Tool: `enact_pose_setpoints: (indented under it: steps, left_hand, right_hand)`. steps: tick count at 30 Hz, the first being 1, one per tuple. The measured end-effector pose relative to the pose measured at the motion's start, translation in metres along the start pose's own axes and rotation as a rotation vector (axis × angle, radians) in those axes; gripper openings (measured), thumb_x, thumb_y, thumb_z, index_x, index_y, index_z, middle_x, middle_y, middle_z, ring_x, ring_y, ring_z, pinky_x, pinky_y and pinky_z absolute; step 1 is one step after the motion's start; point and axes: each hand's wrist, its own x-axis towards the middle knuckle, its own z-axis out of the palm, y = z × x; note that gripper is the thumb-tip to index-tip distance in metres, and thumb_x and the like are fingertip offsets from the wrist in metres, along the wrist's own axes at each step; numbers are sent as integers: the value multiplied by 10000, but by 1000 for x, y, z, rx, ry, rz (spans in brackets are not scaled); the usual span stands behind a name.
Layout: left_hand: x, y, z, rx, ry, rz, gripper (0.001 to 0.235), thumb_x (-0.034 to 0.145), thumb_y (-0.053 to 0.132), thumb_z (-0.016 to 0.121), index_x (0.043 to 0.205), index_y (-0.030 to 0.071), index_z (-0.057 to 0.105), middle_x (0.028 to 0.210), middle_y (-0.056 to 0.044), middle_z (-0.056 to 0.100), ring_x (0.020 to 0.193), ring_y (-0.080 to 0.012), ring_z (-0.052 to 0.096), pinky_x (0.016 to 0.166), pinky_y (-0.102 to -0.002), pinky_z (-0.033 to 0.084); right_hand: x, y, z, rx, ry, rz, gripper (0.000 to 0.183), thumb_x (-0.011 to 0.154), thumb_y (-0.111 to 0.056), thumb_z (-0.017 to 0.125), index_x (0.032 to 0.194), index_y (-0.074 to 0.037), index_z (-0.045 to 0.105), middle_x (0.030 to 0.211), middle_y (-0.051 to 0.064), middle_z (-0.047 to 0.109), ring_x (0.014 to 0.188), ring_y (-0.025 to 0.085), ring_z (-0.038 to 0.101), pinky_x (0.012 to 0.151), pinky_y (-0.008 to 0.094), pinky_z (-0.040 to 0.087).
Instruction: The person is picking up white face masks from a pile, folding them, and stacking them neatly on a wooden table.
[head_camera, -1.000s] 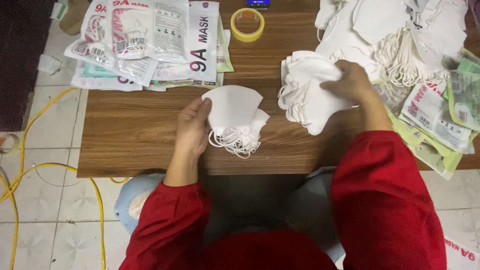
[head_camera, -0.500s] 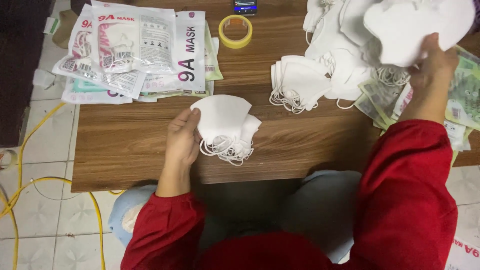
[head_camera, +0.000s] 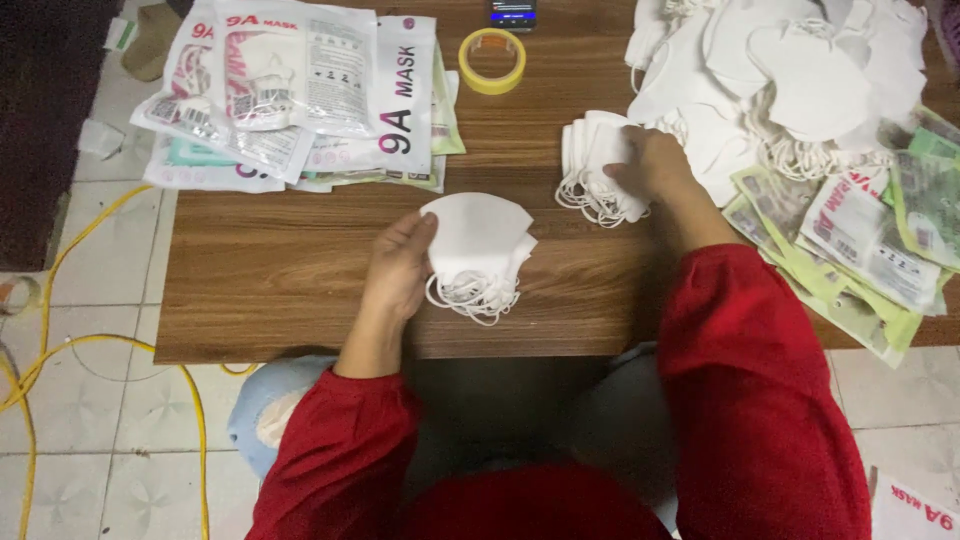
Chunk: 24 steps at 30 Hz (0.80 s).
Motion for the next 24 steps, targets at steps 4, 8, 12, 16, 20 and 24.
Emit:
enact_pose_setpoints:
  steps: [4, 8, 12, 16, 20, 24]
  left_hand:
    - [-4, 0, 7, -49, -12, 3, 246, 1015, 120, 640, 1191, -43, 695, 993, -186, 747, 872, -290, 767, 723, -426, 657]
    - [-5, -2, 9, -34, -28, -14, 232, 1020, 141, 643, 1174, -17, 712, 1013, -174, 752, 892, -260, 761, 742, -417, 658]
    - [-5, -5, 8, 26, -59, -58, 242, 1026, 185, 652, 1172, 5, 722, 1026, -161, 756, 891, -241, 765, 750, -415, 659]
    - [-6, -3, 12, 18, -40, -68, 249, 1019, 163, 650, 1186, -12, 711, 989, -134, 747, 844, -213, 759, 715, -375, 661]
    - [-10, -2, 15, 49, -38, -57, 269, 1018, 170, 662, 1196, -25, 709, 992, -156, 747, 850, -229, 755, 715, -390, 661]
    - [-16, 6, 20, 126, -13, -14, 264, 1020, 163, 645, 1190, -25, 717, 966, -156, 748, 844, -209, 745, 708, -354, 658]
  right_hand:
    - [8, -2, 2, -60, 1, 26, 696, 806, -344, 880, 1407, -90, 638, 1177, 214, 695, 1104, 456, 666, 880, 607, 533]
    - [5, -8, -8, -58, -15, 64, 771, 744, -359, 924, 1398, -71, 633, 1241, 247, 651, 1145, 475, 632, 873, 598, 531]
    - [3, -8, -12, 55, -24, 117, 787, 719, -305, 962, 1385, -33, 642, 1270, 290, 639, 1158, 490, 631, 893, 580, 560]
    - [-12, -22, -21, 23, -42, 97, 752, 798, -281, 906, 1414, 8, 587, 1252, 295, 645, 1194, 501, 610, 975, 607, 505]
    - [-27, -20, -25, 222, 163, -54, 300, 957, -207, 806, 1199, -50, 726, 1028, 217, 728, 1013, 453, 698, 837, 543, 567]
    - [-66, -62, -71, 546, 88, -184, 182, 1031, -177, 782, 1085, -9, 738, 910, 221, 711, 886, 389, 702, 798, 492, 562]
